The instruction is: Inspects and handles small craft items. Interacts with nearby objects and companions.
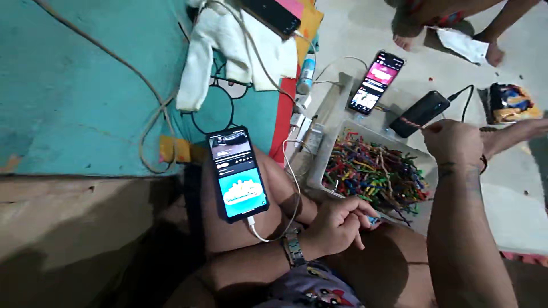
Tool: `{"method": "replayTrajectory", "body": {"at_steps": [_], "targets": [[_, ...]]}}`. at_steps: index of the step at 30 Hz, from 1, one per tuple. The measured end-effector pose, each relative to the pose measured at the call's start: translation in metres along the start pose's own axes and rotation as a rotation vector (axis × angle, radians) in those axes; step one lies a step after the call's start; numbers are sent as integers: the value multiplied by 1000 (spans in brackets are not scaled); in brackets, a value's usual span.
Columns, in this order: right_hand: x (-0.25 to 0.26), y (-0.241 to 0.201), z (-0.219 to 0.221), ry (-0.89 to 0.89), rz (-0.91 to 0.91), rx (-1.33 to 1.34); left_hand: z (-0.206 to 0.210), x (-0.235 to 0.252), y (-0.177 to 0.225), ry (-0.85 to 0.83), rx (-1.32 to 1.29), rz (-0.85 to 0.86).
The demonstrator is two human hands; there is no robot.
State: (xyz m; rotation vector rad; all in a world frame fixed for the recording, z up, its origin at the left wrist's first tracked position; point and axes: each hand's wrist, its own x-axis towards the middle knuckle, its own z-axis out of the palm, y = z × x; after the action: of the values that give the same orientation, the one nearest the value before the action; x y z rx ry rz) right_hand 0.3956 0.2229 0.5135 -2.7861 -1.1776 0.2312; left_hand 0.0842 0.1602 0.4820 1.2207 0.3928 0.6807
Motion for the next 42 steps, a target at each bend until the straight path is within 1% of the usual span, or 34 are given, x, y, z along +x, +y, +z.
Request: {"method": "replayTrajectory", "body": {"at_steps": [2,4,6,7,10,13,16,20,25,28,39,42], "targets": [[16,1,11,-16,-2,-67,1,0,-1,18,-6,-9],[32,6,23,48,-114,-31,2,0,-1,27,-13,-10],[42,9,26,104,-281,149,3,0,0,38,-15,-23],[43,6,25,118,-323,242,4,0,0,44,-20,-31],[26,-23,12,72,-318,408,3,-2,0,45,-48,-18],[19,-41,14,-26,-336,406,3,-4,3,-26,-86,39],[20,-42,27,-43,-398,289,1,-6,0,-74,-100,101],[29,-44,37,-102,-353,154,-3,-7,-4,-79,-103,112],[42,-49,43,-161,-322,52,-3,-6,-8,-79,-62,213],[45,-54,45,-209,-296,-34,-2,-6,-10,-69,-45,230],[55,-60,50,-331,-245,-93,-2,-3,-11,15,-40,130],[59,-58,54,-314,-251,-65,-2,-3,-11,24,-44,130]]}}
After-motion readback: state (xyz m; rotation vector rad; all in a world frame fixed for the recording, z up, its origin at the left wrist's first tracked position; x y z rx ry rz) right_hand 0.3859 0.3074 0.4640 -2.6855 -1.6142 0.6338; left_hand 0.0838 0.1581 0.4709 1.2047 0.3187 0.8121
